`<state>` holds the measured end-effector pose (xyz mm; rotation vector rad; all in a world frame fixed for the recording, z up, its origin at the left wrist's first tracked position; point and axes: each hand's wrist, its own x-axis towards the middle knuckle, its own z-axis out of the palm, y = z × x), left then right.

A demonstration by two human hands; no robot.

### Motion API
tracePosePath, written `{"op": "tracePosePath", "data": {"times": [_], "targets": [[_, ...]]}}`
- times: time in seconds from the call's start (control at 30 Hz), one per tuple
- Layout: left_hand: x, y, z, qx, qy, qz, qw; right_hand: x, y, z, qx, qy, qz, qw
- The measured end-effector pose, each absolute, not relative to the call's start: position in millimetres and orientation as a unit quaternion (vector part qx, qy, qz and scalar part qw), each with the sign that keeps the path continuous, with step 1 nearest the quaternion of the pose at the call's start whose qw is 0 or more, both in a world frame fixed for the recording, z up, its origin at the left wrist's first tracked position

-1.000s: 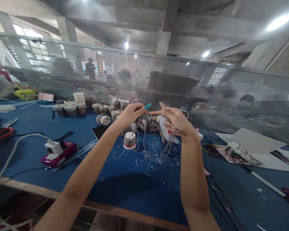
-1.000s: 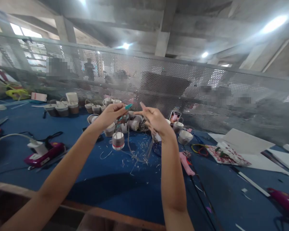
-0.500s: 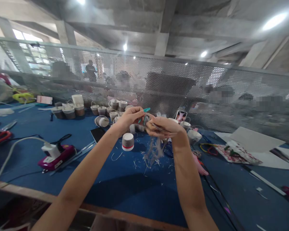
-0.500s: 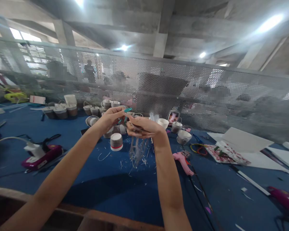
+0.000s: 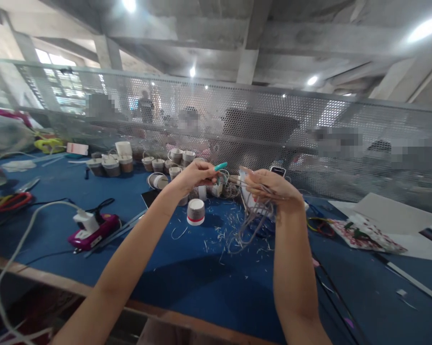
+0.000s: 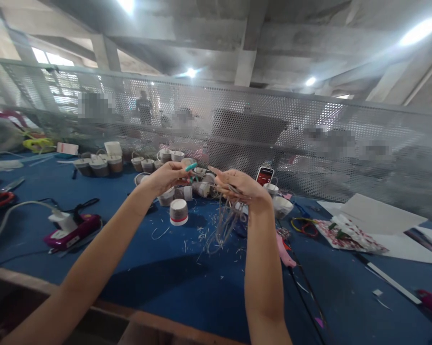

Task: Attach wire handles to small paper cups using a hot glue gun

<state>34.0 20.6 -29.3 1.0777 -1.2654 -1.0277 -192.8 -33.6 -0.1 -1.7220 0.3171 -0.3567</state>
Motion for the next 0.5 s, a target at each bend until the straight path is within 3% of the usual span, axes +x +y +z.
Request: {"op": "tracePosePath", "data": {"times": [0.17,0.5], "targets": [[32.0,20.3,-27.2,0.519,-0.528,-0.329,0.587,-202.0,-33.8,1.9,-0.75,0.135,-0.178,0.623],[37.7,20.7,-24.2,0.504,-0.52,-0.232,0.649,-196.7,-47.2,-5.6,-0.744,0.162,-0.163,0.627]]}}
